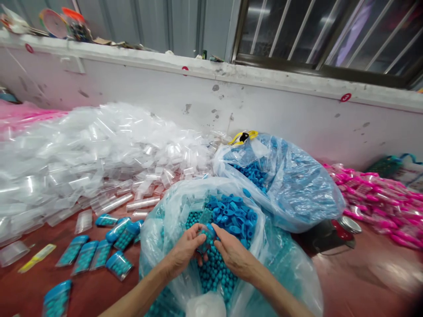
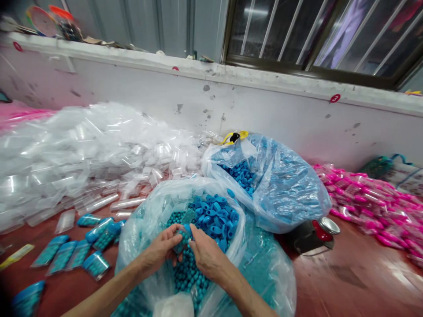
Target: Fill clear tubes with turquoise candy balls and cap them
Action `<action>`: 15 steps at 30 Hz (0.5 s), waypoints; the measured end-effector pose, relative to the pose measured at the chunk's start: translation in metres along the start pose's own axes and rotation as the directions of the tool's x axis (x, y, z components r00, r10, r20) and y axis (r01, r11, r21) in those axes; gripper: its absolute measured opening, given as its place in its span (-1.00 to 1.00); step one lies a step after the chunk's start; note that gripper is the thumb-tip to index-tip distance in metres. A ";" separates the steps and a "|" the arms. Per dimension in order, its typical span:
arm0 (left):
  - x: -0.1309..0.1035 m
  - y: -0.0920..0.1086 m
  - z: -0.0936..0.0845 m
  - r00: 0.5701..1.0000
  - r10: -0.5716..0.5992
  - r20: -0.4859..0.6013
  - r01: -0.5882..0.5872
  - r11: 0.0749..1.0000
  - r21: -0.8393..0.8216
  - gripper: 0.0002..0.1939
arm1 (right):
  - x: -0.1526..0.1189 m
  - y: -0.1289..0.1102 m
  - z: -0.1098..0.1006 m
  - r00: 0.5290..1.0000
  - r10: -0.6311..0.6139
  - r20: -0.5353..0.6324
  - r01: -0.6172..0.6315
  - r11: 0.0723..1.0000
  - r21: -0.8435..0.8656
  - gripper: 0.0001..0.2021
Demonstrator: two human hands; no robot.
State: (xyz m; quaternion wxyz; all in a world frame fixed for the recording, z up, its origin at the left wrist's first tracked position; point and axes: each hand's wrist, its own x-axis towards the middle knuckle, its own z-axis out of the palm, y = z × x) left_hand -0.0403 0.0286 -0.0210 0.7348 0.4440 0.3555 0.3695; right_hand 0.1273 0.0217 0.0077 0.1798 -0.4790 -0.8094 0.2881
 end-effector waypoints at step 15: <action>-0.028 0.031 -0.023 0.985 -0.060 -0.164 0.068 0.997 0.042 -0.62 | -0.005 0.006 -0.026 0.994 0.014 0.113 0.045 0.865 -0.500 -0.67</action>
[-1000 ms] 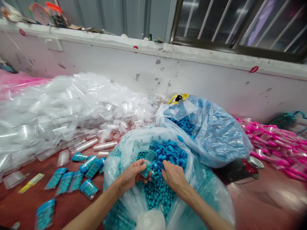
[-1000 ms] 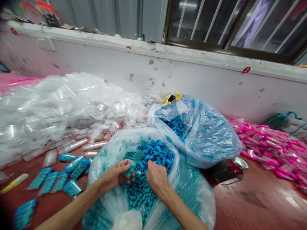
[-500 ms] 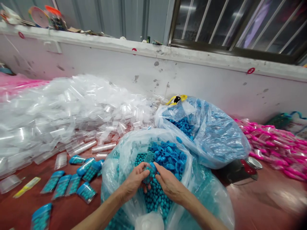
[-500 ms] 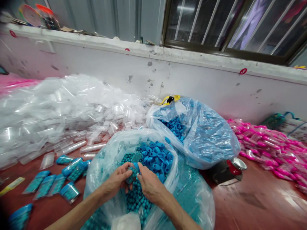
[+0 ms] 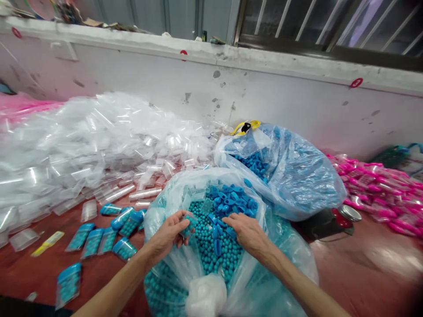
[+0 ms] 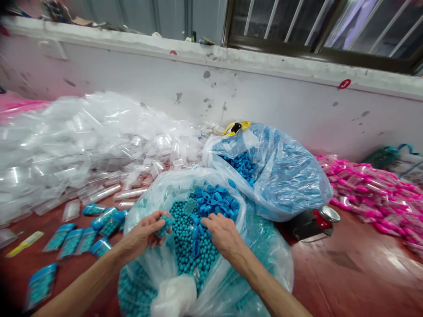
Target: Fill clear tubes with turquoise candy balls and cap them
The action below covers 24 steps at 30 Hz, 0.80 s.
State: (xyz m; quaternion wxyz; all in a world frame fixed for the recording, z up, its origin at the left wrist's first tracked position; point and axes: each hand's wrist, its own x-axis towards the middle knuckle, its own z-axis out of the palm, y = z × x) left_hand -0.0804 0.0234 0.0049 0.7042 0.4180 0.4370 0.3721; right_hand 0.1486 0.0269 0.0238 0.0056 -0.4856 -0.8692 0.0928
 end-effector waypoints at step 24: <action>0.012 -0.025 0.030 0.985 0.104 0.139 -0.119 0.987 0.106 -0.60 | 0.018 -0.017 0.017 0.997 0.076 0.019 -0.049 0.424 0.904 -0.69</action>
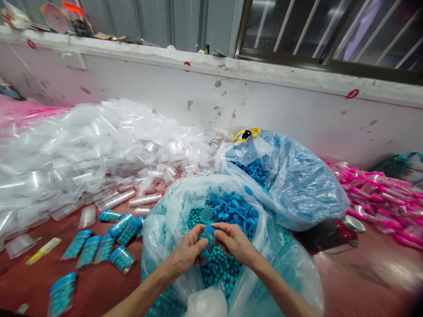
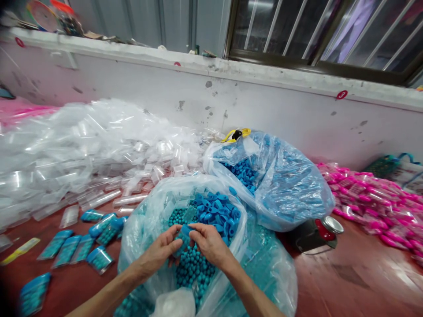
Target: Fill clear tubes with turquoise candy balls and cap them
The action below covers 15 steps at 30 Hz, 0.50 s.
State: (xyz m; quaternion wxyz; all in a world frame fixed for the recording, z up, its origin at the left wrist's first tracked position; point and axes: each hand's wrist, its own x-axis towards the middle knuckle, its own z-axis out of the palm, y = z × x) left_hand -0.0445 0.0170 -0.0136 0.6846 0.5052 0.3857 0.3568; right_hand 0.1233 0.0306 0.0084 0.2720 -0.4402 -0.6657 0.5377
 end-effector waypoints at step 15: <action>-0.004 0.001 0.013 0.994 -0.109 -0.021 0.098 0.947 -0.307 -0.33 | -0.019 0.005 0.006 0.851 -0.515 -0.098 0.357 0.706 -0.611 -0.69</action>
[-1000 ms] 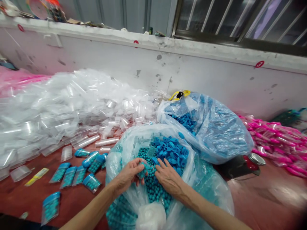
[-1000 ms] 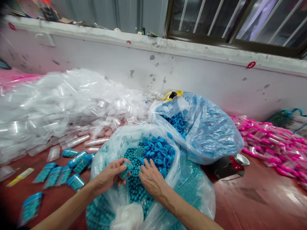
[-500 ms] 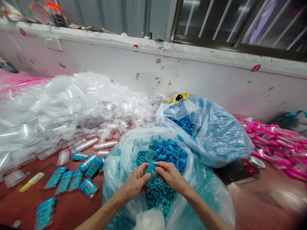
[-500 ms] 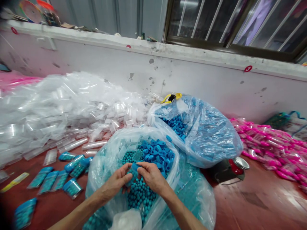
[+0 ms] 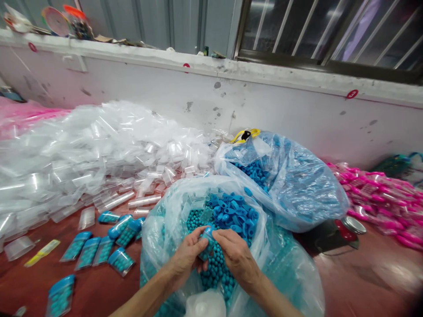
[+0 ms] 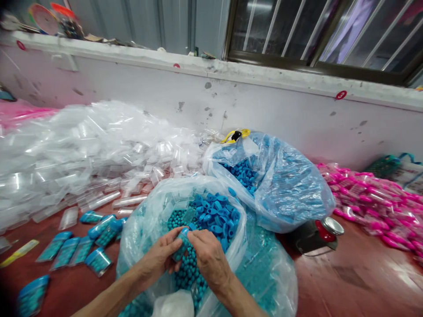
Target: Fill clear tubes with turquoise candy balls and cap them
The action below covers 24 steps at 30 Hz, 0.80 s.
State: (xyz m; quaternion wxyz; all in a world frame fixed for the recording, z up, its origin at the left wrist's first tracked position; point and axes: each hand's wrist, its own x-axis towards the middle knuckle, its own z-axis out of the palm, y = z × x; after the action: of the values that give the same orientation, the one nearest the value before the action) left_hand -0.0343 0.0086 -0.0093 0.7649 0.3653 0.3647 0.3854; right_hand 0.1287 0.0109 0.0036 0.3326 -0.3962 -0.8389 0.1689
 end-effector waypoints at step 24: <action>0.000 -0.012 0.002 0.973 0.203 -0.112 -0.150 0.918 0.367 -0.63 | 0.003 -0.009 0.003 0.936 0.343 0.072 -0.350 0.898 0.268 -0.83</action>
State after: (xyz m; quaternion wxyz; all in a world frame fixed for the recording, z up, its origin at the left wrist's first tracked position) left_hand -0.0286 0.0029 -0.0190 0.6191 0.4994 0.4495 0.4065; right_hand 0.1204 0.0079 0.0079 0.3397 -0.4869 -0.7268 0.3454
